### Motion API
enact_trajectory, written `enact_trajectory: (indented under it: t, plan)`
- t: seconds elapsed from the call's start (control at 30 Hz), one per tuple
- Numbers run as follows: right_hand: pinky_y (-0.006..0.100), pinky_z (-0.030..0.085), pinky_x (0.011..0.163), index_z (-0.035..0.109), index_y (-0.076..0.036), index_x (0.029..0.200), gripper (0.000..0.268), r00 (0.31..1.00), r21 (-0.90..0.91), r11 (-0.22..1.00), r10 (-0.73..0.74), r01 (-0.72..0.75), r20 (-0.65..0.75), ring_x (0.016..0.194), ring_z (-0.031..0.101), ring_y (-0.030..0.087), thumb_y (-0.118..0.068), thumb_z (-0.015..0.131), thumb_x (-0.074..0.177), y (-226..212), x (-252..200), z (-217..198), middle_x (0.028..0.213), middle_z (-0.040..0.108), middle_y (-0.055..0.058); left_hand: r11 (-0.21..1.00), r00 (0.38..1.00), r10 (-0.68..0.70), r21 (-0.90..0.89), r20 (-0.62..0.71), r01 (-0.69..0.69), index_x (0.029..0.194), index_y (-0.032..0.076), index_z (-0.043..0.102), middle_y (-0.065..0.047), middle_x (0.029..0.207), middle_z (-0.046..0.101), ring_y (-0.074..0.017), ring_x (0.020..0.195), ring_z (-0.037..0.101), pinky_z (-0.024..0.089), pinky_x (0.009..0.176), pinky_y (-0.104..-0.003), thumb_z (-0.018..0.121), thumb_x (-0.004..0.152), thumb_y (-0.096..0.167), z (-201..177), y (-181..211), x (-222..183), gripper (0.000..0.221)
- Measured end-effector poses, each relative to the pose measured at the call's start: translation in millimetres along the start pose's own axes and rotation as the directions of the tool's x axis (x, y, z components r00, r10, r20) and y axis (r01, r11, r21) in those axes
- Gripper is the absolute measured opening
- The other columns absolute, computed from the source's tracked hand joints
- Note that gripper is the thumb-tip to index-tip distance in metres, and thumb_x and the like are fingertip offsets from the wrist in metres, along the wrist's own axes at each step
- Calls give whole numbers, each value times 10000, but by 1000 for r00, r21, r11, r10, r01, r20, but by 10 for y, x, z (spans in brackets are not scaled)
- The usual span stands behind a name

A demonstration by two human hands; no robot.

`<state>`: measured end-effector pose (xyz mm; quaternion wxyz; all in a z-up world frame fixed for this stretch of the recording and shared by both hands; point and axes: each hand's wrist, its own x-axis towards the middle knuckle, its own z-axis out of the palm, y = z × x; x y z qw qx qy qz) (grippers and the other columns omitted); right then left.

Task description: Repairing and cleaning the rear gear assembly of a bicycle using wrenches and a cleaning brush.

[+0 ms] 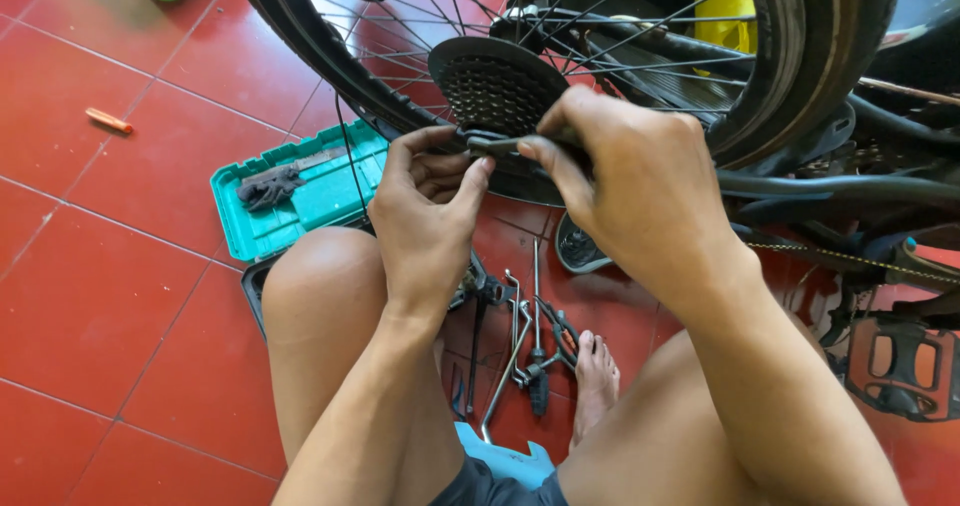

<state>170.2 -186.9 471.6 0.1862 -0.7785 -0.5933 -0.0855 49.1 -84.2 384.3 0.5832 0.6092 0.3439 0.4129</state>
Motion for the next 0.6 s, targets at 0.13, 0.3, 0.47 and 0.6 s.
enact_trajectory:
  t: [0.13, 0.3, 0.47, 0.6]
  plan:
    - [477, 467, 524, 656, -127, 938, 238, 999, -262, 964, -48, 41, -18, 677, 642, 312, -309, 767, 1044, 106, -248, 103, 764, 652, 44, 999, 1000, -13, 36, -4, 13, 1134, 102, 642, -50, 903, 795, -107, 865, 794, 651, 789, -216, 801, 862, 153, -23, 6, 2, 320]
    - [457, 476, 401, 599, -188, 888, 234, 1000, -497, 868, -13, 11, -2, 526, 662, 317, -342, 688, 1039, 164, -428, 400, 700, 659, 8, 998, 999, -19, -51, 29, 21, 1151, 65, 630, -89, 997, 772, -158, 922, 789, 662, 852, -233, 799, 865, 127, -38, -7, 15, 337]
    - [383, 587, 508, 582, -182, 1019, 146, 996, -604, 796, 9, 44, 84, 543, 717, 231, -203, 516, 890, 357, -600, 992, 673, 649, -44, 995, 999, -14, -95, 43, 18, 1235, 33, 629, -200, 1058, 748, -253, 963, 790, 662, 833, -325, 797, 909, 140, -52, -187, 26, 382]
    - [392, 596, 513, 617, -54, 1128, 242, 989, -548, 835, 31, 55, 146, 575, 734, 259, -111, 506, 920, 253, -566, 913, 711, 679, 16, 995, 999, -15, -93, 42, 19, 1250, 25, 632, -212, 1080, 735, -280, 999, 781, 653, 864, -360, 792, 921, 138, -29, -237, 45, 383]
